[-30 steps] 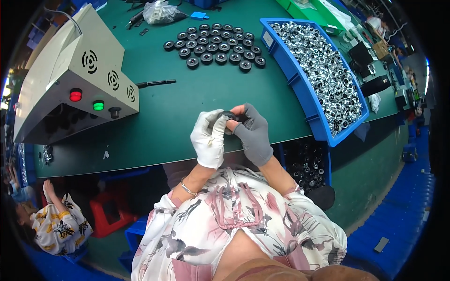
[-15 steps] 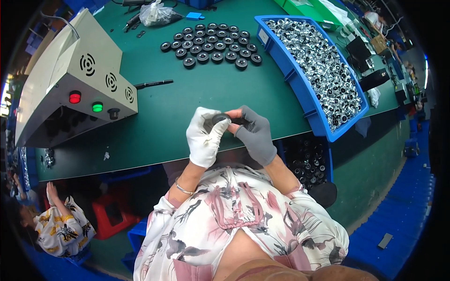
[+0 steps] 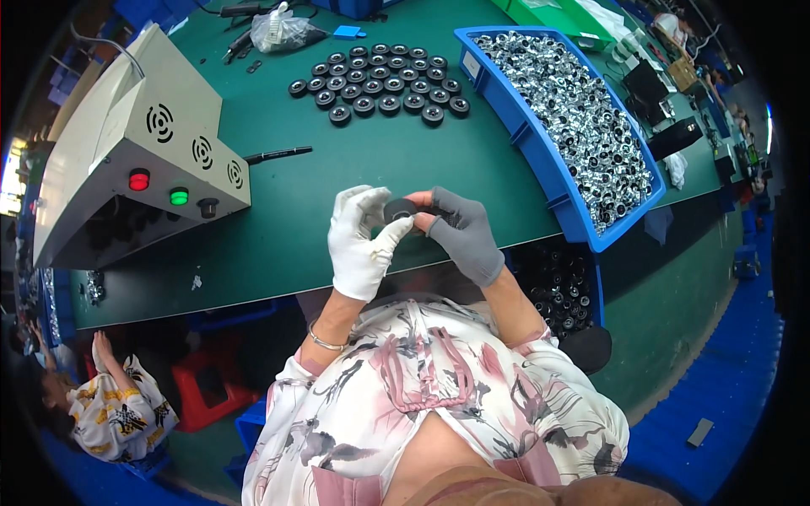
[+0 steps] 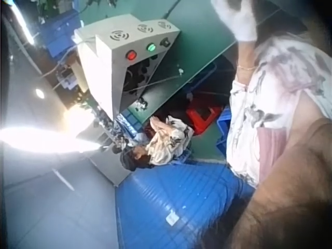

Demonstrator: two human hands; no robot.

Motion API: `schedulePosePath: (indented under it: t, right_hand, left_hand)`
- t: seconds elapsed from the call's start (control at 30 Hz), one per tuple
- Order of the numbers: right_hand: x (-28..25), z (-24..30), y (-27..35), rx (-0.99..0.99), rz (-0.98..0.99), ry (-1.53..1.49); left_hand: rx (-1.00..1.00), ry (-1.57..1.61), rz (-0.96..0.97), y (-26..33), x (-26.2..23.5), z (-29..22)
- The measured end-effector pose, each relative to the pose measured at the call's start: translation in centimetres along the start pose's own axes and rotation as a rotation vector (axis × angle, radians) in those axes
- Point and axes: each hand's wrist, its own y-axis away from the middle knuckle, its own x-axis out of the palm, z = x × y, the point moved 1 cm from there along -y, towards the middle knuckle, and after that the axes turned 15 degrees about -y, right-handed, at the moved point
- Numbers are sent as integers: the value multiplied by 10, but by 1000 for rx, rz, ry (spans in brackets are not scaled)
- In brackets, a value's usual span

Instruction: Assembling small mechanical components and using an assembly machine to process them.

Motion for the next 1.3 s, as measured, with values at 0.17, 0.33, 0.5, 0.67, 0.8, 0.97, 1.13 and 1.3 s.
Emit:
schedulePosePath:
  t: [0.17,0.33,0.5,0.67,0.8,0.97,1.13,1.3]
  right_hand:
    - [14,-15,0,-33,-69,-199]
    - [7,-6,-1,-274,-81,155]
    - [5,-3,-7,-238,-34,184]
    - [19,-9,-5,-227,-61,-5]
    - [10,4,-8,-404,63,369]
    - [12,0,-9,-326,81,226]
    - [13,-10,-7,-439,64,284]
    - [13,-13,-4,-564,1,406]
  left_hand:
    - [-458,531,75,12,14,-3]
    - [-273,224,118,8,7,-1]
    - [-318,373,104,14,7,-4]
    - [-264,348,-45,17,11,-2]
    - [-255,353,17,18,11,-2]
    - [-275,370,46,17,7,-3]
    - [-331,384,42,14,5,0]
    - [-336,358,45,12,7,0]
